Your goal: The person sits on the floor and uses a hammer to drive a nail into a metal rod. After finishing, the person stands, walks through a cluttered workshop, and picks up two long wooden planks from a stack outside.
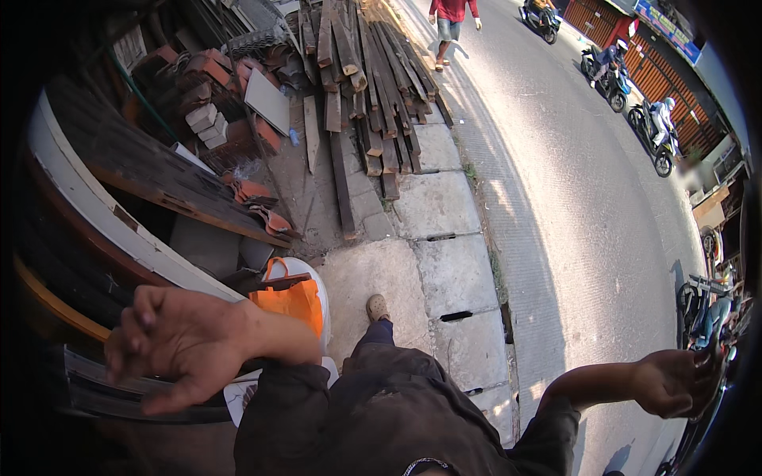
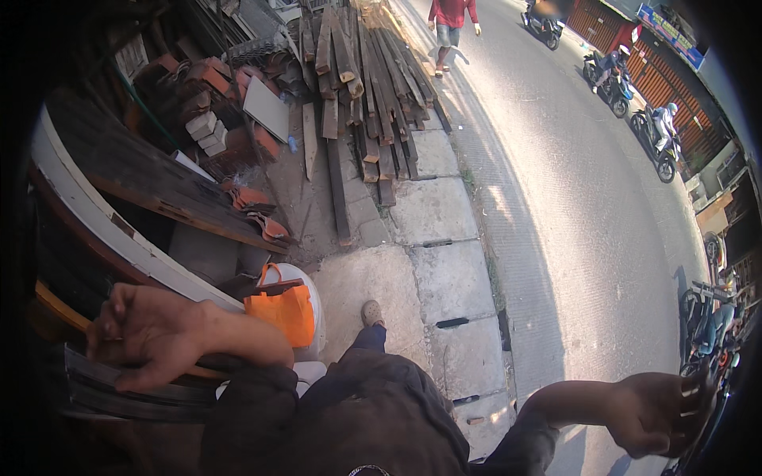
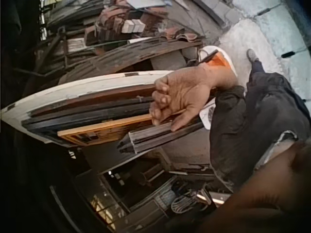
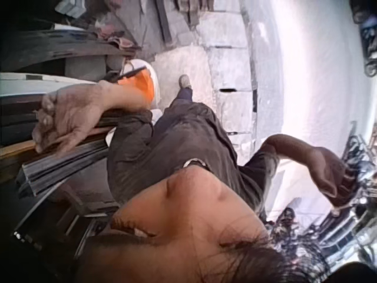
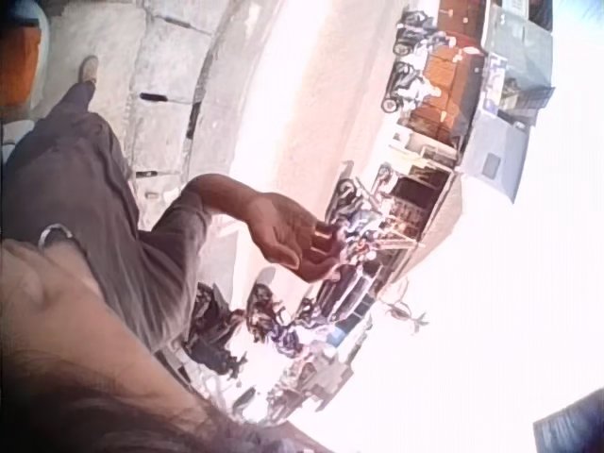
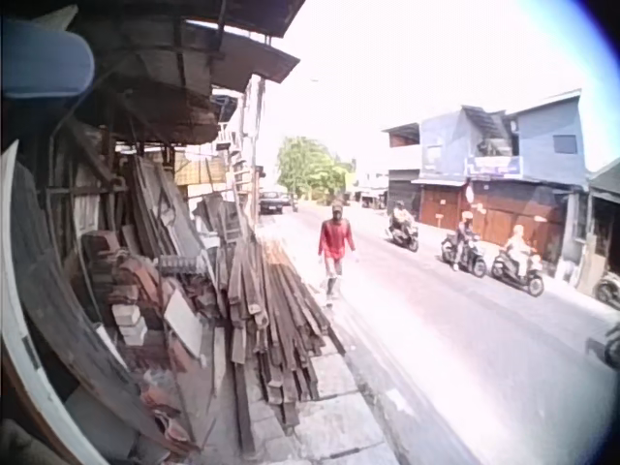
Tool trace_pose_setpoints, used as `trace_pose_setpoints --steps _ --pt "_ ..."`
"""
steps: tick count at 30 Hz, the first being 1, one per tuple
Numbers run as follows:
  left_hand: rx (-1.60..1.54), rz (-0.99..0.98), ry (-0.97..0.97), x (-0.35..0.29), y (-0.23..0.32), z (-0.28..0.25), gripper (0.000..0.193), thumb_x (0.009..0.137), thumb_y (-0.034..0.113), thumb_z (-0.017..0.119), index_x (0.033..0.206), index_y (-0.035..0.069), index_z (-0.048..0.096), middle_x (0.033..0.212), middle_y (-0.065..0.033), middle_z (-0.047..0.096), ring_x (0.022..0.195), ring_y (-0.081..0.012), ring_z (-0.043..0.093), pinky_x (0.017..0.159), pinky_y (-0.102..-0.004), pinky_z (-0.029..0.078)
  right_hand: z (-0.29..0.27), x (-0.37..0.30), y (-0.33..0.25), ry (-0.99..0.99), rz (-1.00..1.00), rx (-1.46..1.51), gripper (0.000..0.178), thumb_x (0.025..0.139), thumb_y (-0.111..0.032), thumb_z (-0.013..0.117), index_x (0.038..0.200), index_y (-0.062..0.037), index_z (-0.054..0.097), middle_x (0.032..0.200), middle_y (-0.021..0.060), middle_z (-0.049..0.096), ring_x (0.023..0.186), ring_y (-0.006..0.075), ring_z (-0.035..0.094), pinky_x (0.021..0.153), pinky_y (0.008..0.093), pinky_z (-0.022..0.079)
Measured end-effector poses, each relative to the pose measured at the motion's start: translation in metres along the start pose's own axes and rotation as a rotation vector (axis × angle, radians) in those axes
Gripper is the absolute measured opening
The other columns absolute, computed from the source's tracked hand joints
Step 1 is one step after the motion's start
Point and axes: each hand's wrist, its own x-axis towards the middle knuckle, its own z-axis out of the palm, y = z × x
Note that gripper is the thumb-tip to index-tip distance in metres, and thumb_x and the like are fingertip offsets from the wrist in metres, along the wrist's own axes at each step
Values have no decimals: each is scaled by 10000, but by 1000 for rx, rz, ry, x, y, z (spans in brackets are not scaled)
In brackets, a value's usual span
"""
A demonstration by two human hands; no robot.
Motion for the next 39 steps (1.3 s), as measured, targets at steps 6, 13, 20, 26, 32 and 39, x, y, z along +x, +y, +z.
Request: trace_pose_setpoints --steps 6,13,20,26,32,39 --pt "732 -1840 -1553 -373 25 -284 521 852 394 589 1194 4 538 1167 -198 575 1118 -350 521 977 -391 382 -100 -470 44 -1627 1428 -749 524 811 -325 600 1146 75 545 1090 301 576 1069 416 542 926 428 425" --pt "1214 -2223 -553 -386 88 -379 380 892 337 552 1021 -17 600 904 -137 662 850 -221 646 777 -326 488 -134 -601 -97 -2140 1849 -452 488 832 -347 568 1148 24 566 1058 217 611 951 339 588 821 399 468" --pt "1274 -2012 -268 -391 -27 -480 358 903 323 532 969 -23 596 878 -118 658 763 -183 641 694 -305 487 -11 -634 90 -1546 1913 -380 384 866 -323 551 1061 7 589 878 103 645 681 182 637 522 292 482" --pt "1255 -1961 -43 -393 -88 -430 335 931 320 493 988 1 579 916 -83 652 782 -175 647 689 -291 489 164 -583 196 -1113 1735 -130 311 926 -285 486 1094 -30 546 938 96 627 773 172 628 607 287 452" --pt "1436 -2131 -434 -471 -26 -425 398 867 353 567 1028 -9 605 977 -191 651 954 -302 625 829 -374 476 229 -631 167 -1435 1693 47 306 911 -281 517 1039 -11 580 854 82 647 705 155 644 557 260 468" --pt "1618 -2157 -306 -474 -31 -425 411 870 370 535 991 -14 619 989 -202 647 973 -328 615 855 -378 464 206 -681 123 -2137 1400 -57 395 846 -354 552 1024 -12 640 944 200 661 898 297 643 803 366 490"
